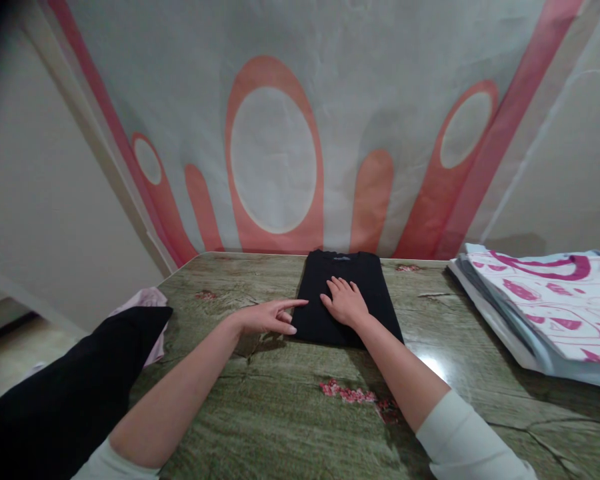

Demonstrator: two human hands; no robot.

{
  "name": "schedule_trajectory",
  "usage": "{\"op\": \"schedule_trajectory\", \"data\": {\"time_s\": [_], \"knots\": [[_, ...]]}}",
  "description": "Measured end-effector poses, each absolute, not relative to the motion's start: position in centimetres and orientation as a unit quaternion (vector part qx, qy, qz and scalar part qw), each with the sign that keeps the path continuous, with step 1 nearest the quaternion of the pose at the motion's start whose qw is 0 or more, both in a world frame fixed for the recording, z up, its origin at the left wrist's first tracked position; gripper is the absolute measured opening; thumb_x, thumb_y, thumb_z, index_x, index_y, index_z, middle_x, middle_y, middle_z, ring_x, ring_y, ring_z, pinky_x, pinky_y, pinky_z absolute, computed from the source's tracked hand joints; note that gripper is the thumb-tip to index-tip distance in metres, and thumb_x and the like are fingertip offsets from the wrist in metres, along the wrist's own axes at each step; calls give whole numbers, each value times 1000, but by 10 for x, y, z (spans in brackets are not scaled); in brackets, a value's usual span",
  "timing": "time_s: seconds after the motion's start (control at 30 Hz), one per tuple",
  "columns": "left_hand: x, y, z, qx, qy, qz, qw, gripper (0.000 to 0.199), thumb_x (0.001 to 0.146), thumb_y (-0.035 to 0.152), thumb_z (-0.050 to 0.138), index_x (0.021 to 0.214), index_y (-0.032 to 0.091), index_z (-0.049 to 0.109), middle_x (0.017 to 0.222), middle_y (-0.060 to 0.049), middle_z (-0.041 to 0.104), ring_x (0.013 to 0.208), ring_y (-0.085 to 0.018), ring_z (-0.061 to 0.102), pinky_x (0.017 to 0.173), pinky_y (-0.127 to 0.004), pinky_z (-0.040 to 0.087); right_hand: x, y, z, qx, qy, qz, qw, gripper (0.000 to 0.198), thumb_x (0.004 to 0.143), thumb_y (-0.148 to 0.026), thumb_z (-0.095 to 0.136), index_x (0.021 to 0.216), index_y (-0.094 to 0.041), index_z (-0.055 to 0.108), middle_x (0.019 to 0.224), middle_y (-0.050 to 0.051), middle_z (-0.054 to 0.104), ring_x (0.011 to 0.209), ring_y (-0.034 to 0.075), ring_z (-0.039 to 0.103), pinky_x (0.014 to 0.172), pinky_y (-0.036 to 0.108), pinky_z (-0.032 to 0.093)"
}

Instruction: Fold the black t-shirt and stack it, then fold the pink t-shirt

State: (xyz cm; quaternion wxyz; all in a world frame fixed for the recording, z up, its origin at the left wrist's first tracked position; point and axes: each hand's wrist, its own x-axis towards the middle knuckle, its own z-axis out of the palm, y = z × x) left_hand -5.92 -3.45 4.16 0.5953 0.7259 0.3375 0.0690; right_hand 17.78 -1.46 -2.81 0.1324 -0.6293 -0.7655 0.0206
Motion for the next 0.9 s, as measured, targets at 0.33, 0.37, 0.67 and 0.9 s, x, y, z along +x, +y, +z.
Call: {"op": "schedule_trajectory", "data": {"time_s": [0.33, 0.37, 0.67, 0.9], "knots": [[-52, -38, 31, 727, 366, 68, 576, 72, 68, 39, 72, 131, 26, 41, 69, 6, 35, 51, -5, 36, 43, -17, 29, 177, -15, -26, -630, -765, 24, 129, 60, 90, -51, 24, 137, -17, 37, 145, 8, 31, 133, 23, 25, 107, 41, 15], [-52, -37, 31, 732, 364, 65, 572, 72, 68, 39, 72, 131, 26, 41, 69, 6, 36, 51, -4, 38, 43, -17, 29, 177, -15, -26, -629, -766, 21, 132, 60, 90, -51, 25, 137, -17, 37, 145, 9, 32, 133, 23, 25, 107, 41, 15], [-56, -32, 27, 706, 339, 31, 620, 74, 71, 39, 70, 135, 30, 35, 71, 5, 45, 50, -7, 54, 40, -16, 35, 177, -14, -28, -626, -767, 17, 139, 59, 90, -50, 25, 137, -16, 38, 144, 9, 33, 133, 22, 25, 107, 41, 15], [-63, -28, 27, 716, 343, 40, 606, 66, 65, 35, 75, 125, 26, 50, 67, 7, 41, 45, -3, 40, 41, -17, 34, 178, -14, -28, -623, -768, 13, 146, 59, 90, -51, 26, 136, -16, 38, 144, 9, 34, 133, 22, 26, 107, 40, 16]]}}
